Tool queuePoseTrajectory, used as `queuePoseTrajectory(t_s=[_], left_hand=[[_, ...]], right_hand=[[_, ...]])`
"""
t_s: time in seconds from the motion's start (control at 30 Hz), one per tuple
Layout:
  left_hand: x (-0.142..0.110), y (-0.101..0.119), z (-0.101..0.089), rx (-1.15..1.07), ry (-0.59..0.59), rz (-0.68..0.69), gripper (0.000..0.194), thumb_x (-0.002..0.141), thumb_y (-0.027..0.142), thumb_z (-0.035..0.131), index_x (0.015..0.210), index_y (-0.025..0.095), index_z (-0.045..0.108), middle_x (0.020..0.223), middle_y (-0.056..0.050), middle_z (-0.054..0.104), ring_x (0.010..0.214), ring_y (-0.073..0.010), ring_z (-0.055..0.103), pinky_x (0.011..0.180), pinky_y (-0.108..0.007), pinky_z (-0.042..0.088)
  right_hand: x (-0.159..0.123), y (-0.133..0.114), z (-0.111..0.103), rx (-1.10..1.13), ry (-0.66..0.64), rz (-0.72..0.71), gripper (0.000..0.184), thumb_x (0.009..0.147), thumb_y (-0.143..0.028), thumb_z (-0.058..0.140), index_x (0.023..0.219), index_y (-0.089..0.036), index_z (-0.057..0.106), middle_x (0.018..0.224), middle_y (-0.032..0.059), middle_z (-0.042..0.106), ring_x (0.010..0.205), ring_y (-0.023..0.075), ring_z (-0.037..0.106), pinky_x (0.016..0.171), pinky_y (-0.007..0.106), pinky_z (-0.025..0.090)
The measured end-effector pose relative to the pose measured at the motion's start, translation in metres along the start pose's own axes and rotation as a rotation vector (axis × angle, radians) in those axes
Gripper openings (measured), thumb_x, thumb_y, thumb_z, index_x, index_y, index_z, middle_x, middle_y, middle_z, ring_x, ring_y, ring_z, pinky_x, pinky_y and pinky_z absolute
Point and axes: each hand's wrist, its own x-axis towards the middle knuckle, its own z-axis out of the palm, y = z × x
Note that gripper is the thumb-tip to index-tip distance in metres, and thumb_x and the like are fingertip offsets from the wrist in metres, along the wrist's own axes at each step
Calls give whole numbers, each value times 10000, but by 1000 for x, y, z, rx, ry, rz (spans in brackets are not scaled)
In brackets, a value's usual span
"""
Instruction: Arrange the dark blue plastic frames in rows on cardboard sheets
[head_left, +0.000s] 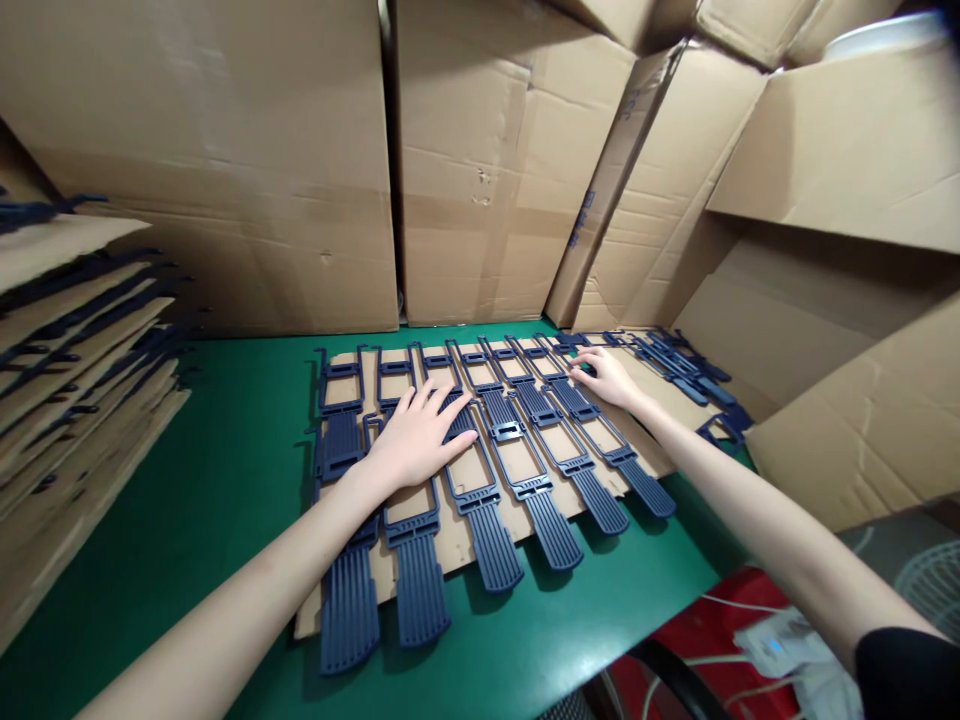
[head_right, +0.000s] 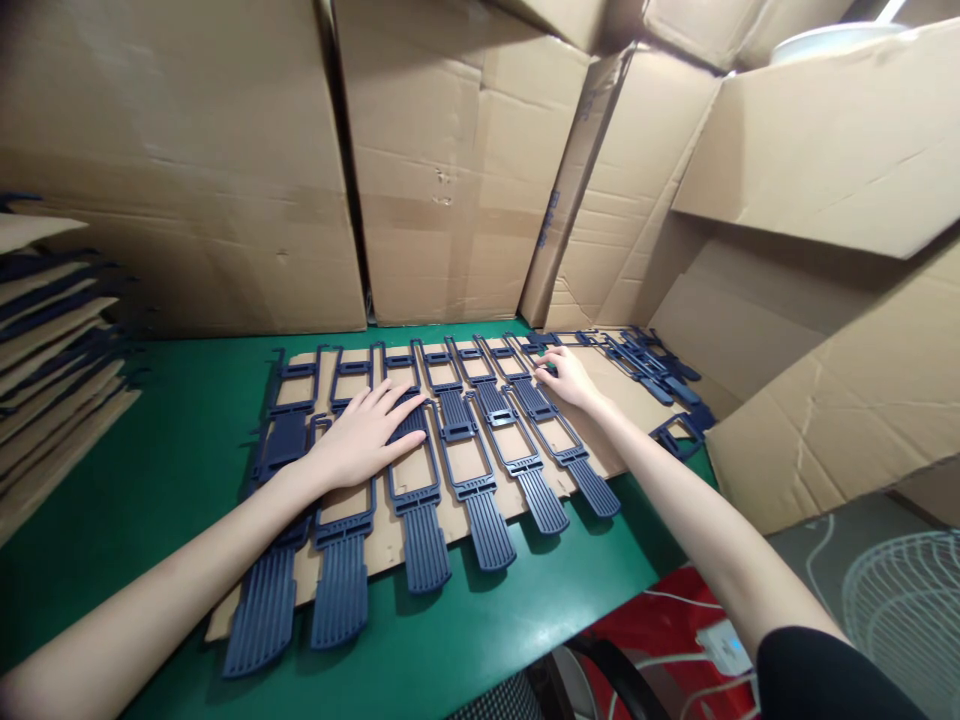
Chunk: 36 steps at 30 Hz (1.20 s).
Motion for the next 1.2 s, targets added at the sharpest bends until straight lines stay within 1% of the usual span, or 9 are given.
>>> queuePoseTrajectory(t_s=[0.27,0.4,0.67,0.8,0.9,1.0,1.1,1.13,1.2], left_hand=[[0,0,0,7,7,3,627,902,606,252,1420,260,321,1491,-77,291,1385,-314,175,1102,-508,168],[0,0,0,-4,5,4,624,903,602,258,1417,255,328,1495,-81,281,1385,-316,173,1101,-515,161],[0,0,-1,-26,13,5,613,900,597,281,1411,264,339,1494,-70,287,1383,-316,182,1101,-515,161],[0,1,-2,-13,7,1,612,902,589,288,1412,255,339,1493,-72,288,1383,-315,181,1102,-508,162],[0,1,-3,-7,0,3,613,904,588,280,1414,254,336,1497,-66,280,1385,-313,174,1102,-506,164],[0,1,-2,-12,-4,6,618,904,593,267,1417,253,332,1504,-63,262,1387,-316,162,1101,-513,162],[0,0,-1,-12,-1,6,618,906,591,265,1419,253,328,1504,-65,261,1388,-318,160,1100,-520,161],[0,0,-1,-12,1,4,617,906,590,266,1419,253,327,1503,-65,264,1387,-318,162,1100,-522,162],[0,0,0,-14,4,4,617,904,591,270,1419,255,328,1503,-63,266,1386,-319,165,1098,-523,166]], right_hand=[[3,3,0,2,-5,8,248,778,-349,586,929,-177,684,1093,115,554,1082,266,532,983,428,394],[4,4,-1,6,-23,-9,255,788,-344,585,944,-166,680,1103,121,548,1129,261,507,998,405,386],[8,2,-1,3,-43,-34,214,783,-319,598,936,-196,682,1114,97,550,1101,244,528,990,407,397],[5,1,-6,-23,-24,-19,242,820,-368,546,917,-199,689,1115,91,565,1098,229,529,972,378,410],[2,10,-18,-82,26,58,299,851,-385,478,973,-193,672,1121,83,582,1081,217,534,953,357,416],[-3,31,-35,-191,64,223,323,830,-335,474,1015,-145,656,1101,124,599,1061,253,544,938,393,409],[-11,57,-47,-303,23,404,355,753,-352,559,965,-90,671,1012,198,621,978,330,577,841,458,442],[-15,64,-49,-330,-4,447,347,729,-362,586,920,-89,682,973,207,629,941,341,589,805,459,454],[-22,76,-51,-367,-51,502,279,711,-348,602,827,-112,695,904,192,645,889,326,607,769,431,468]])
